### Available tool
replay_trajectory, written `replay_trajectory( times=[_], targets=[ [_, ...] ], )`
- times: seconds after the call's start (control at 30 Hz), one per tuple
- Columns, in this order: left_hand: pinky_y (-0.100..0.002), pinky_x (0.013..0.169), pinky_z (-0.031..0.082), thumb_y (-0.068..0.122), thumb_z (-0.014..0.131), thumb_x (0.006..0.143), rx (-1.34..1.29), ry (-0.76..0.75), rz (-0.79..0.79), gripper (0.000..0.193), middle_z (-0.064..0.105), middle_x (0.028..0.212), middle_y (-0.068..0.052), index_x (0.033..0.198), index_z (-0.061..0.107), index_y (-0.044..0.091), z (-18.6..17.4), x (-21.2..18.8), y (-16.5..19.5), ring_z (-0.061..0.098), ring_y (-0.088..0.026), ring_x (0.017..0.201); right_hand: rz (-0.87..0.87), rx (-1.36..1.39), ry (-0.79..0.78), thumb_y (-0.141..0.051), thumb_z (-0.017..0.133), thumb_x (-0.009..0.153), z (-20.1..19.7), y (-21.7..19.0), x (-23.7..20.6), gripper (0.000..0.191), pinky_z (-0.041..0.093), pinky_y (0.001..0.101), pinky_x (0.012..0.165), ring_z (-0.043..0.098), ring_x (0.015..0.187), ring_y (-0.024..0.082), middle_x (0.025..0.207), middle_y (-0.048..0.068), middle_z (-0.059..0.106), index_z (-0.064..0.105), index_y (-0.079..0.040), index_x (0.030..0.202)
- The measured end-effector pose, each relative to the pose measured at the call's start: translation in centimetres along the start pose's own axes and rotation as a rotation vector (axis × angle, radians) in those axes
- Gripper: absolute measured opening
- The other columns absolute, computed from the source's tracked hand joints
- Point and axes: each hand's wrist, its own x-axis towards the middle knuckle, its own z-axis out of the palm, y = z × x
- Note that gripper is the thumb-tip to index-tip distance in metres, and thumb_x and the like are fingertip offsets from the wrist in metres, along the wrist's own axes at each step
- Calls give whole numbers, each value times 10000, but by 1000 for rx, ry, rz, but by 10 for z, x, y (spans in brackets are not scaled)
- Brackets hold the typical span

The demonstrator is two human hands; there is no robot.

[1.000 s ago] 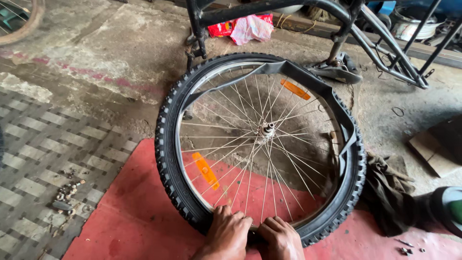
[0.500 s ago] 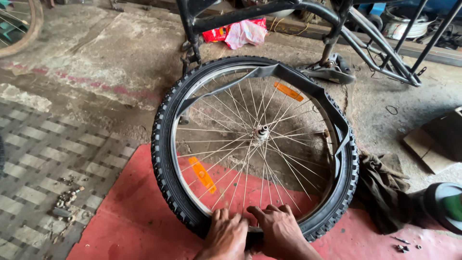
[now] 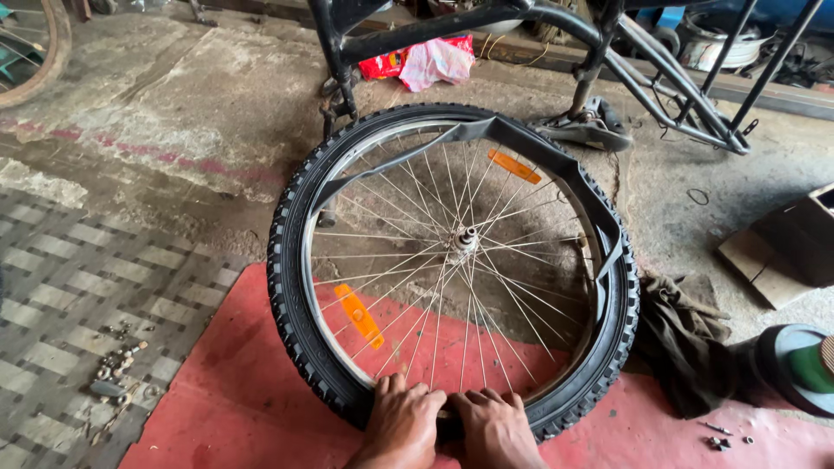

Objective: The person inserts an inner tube into a bicycle tire and then mounts the tire onto a bicycle wheel by hand.

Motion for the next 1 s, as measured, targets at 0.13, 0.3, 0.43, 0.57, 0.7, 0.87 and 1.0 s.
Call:
replay_trajectory(
  times=[0.13, 0.3, 0.43, 0.57, 0.7, 0.87, 1.0],
  targets=[
    [-545, 975, 331, 11, 653, 666, -44, 144, -8, 352, 690, 972, -166, 1010, 679, 83, -3, -14, 5, 546, -424, 1057, 108, 22, -43, -153, 771, 720, 5, -6, -5, 542, 428, 464, 923, 574, 1165, 275, 1142, 43, 681, 589, -165, 1230],
    [-532, 915, 365, 36, 660, 710, -29, 215, 124, 373, 703, 951, -164, 1082, 678, 57, 2, -20, -18, 566, -402, 1010, 174, 133, 5, -175, 739, 769, 21, -10, -6, 605, 425, 446, 955, 617, 1116, 231, 1034, 13, 690, 538, -157, 1339],
    [-518, 914, 398, 91, 705, 752, 60, 222, 167, 290, 712, 929, -144, 1041, 711, 93, 10, -10, -28, 577, -372, 1023, -191, 44, 385, -167, 782, 664, 26, 34, -12, 504, 412, 516, 919, 626, 1035, 323, 1030, 83, 699, 626, -123, 1142],
    [-510, 923, 388, 294, 858, 704, 22, -17, 31, 512, 700, 1014, -123, 1160, 684, 139, 7, 15, -33, 569, -331, 1043, 302, -30, 689, -204, 756, 746, -13, 148, -38, 426, 461, 481, 894, 664, 999, 313, 1039, 90, 726, 666, -162, 1161],
    [-525, 898, 378, 309, 915, 641, 51, 28, 82, 609, 709, 1008, -97, 1172, 650, 171, 6, 36, -39, 578, -348, 1081, 894, -41, 774, -240, 729, 827, -60, 260, -106, 355, 510, 446, 868, 703, 963, 303, 1048, 97, 753, 706, -201, 1179],
    [-488, 981, 371, 405, 895, 718, 160, -169, -33, 592, 705, 1048, -42, 1199, 588, 248, 6, 52, -44, 563, -266, 1121, 1353, 133, 457, -286, 696, 929, -54, 334, -154, 283, 571, 402, 835, 751, 919, 290, 1058, 106, 787, 757, -250, 1203],
    [-481, 965, 378, 353, 907, 729, 110, -248, -88, 800, 710, 1004, -99, 1366, 449, 197, -8, 59, -39, 610, -308, 1096, 1192, 250, 450, -259, 673, 894, -32, 357, -145, 268, 598, 374, 832, 779, 903, 246, 1020, 71, 817, 776, -265, 1141]
  ],
)
